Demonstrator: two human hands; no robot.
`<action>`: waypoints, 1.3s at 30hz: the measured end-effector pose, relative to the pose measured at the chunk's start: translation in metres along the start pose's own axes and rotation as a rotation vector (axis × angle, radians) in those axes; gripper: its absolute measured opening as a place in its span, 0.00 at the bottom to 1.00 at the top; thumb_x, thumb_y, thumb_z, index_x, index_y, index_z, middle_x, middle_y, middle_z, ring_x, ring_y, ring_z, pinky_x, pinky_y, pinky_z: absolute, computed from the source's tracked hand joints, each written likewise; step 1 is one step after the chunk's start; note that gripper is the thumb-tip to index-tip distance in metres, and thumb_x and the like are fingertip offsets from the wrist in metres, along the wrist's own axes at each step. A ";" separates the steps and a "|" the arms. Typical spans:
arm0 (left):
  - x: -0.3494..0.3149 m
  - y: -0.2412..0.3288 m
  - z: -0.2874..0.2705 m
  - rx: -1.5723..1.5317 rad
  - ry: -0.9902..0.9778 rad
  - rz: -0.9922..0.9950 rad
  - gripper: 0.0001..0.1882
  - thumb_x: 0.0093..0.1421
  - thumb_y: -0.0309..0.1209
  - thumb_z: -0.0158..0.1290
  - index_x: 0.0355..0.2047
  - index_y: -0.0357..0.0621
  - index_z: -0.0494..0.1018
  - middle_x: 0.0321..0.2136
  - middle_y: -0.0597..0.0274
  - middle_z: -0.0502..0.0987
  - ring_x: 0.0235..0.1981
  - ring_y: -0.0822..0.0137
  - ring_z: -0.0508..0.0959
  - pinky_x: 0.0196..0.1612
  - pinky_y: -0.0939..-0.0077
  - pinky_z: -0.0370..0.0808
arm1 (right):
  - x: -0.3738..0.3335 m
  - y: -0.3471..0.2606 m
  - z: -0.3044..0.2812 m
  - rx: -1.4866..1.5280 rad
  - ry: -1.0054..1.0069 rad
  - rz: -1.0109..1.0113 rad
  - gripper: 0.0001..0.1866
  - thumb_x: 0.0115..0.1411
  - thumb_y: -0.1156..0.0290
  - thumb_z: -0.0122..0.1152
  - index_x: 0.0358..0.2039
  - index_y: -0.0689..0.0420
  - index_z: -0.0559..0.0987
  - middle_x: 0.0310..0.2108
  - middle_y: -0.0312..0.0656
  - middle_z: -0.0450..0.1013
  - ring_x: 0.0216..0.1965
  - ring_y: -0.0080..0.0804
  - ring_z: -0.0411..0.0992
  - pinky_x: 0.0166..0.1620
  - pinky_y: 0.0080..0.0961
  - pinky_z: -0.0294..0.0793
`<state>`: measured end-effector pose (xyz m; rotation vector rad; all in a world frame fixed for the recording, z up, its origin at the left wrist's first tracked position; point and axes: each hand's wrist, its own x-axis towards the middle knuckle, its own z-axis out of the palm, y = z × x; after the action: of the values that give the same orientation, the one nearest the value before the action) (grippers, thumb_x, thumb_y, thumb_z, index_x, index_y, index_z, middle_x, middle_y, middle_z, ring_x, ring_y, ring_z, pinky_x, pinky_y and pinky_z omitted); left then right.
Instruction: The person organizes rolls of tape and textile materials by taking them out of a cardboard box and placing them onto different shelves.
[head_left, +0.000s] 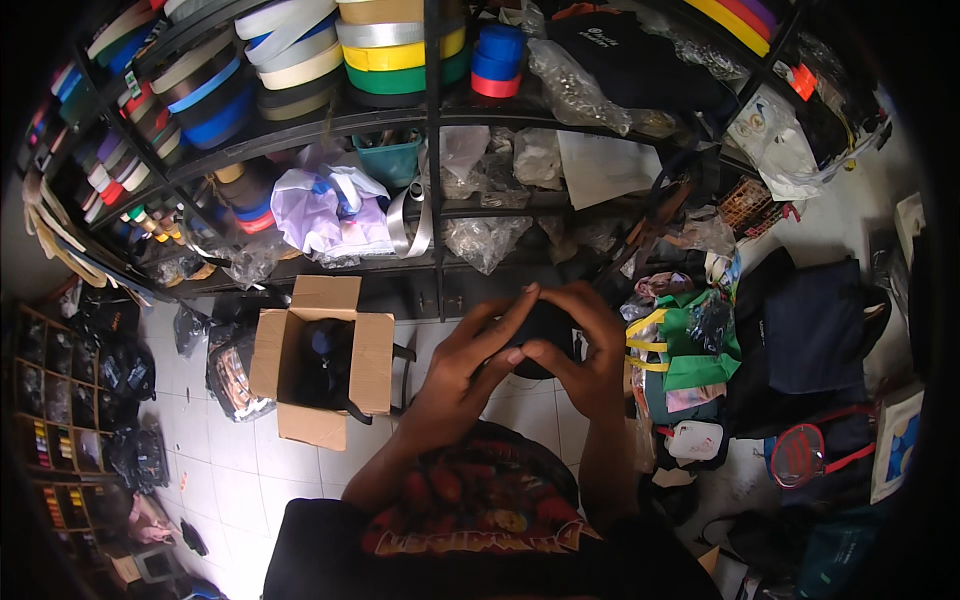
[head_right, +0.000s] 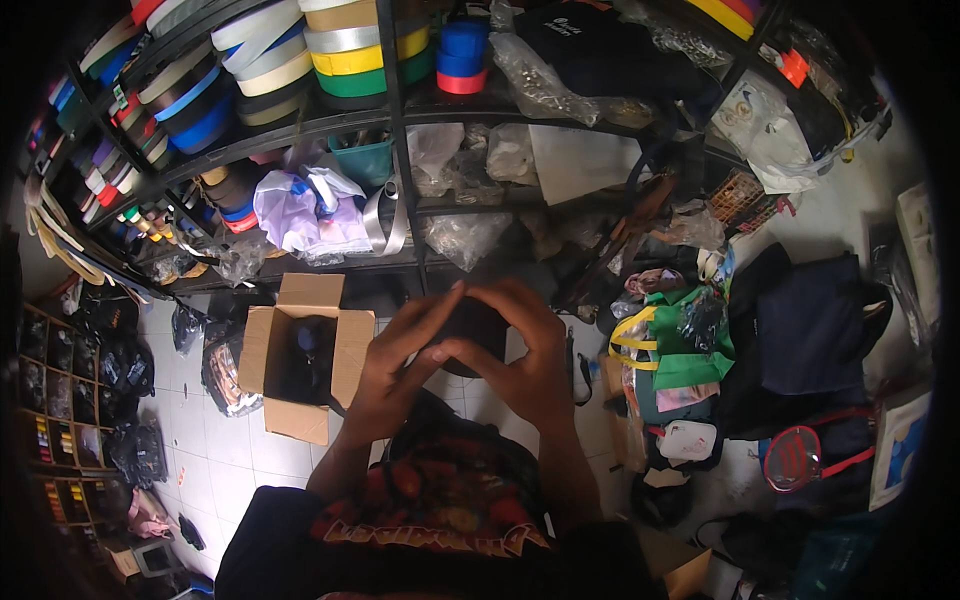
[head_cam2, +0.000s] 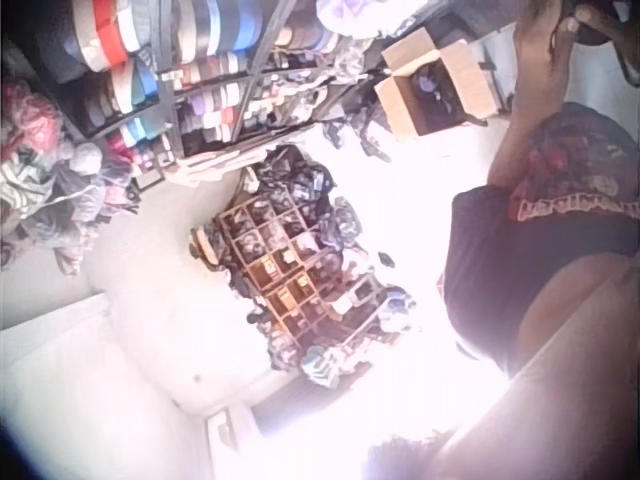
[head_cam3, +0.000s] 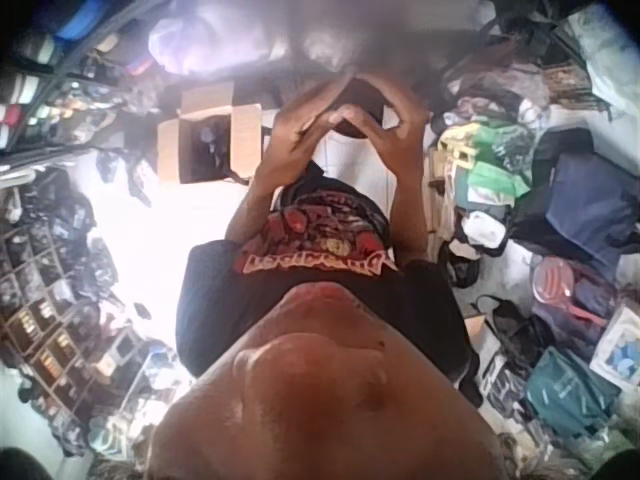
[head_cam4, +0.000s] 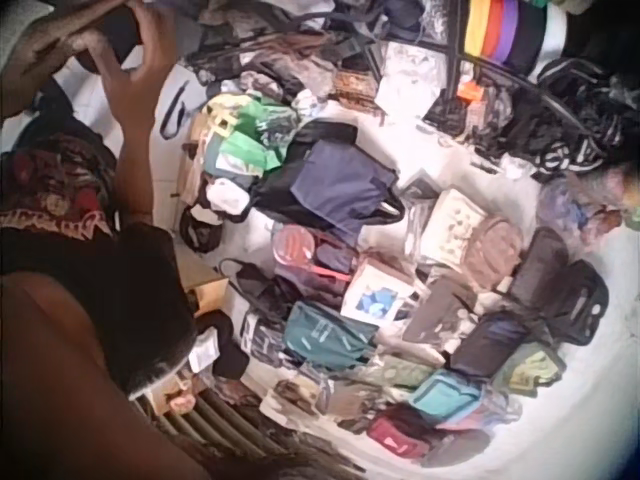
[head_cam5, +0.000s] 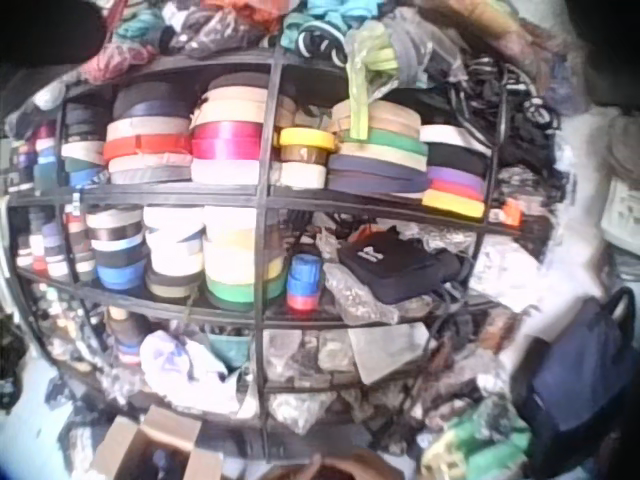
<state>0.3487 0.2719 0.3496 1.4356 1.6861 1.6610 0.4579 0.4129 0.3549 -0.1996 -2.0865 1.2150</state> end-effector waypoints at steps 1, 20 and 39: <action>0.001 -0.002 0.010 -0.019 -0.012 0.059 0.27 0.65 0.28 0.50 0.64 0.40 0.61 0.49 0.49 0.71 0.48 0.61 0.74 0.53 0.69 0.68 | -0.007 -0.001 -0.009 -0.018 0.025 -0.005 0.22 0.48 0.68 0.73 0.44 0.60 0.79 0.39 0.42 0.74 0.41 0.32 0.74 0.43 0.26 0.71; -0.003 -0.008 0.115 -0.883 0.413 -0.353 0.19 0.60 0.28 0.59 0.48 0.29 0.73 0.39 0.58 0.78 0.39 0.73 0.77 0.45 0.79 0.72 | -0.047 0.011 -0.036 0.268 0.356 0.094 0.12 0.59 0.72 0.61 0.41 0.62 0.80 0.36 0.38 0.73 0.39 0.24 0.71 0.42 0.21 0.67; 0.025 -0.067 0.004 -0.392 0.304 -0.157 0.23 0.60 0.23 0.58 0.57 0.34 0.69 0.46 0.57 0.77 0.46 0.72 0.75 0.51 0.79 0.71 | 0.039 0.047 0.021 0.194 -0.064 0.168 0.16 0.59 0.69 0.64 0.47 0.62 0.79 0.41 0.39 0.75 0.44 0.24 0.71 0.49 0.21 0.68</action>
<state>0.3150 0.3095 0.2980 0.8833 1.4596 2.0532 0.4058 0.4417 0.3300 -0.2533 -2.0225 1.5332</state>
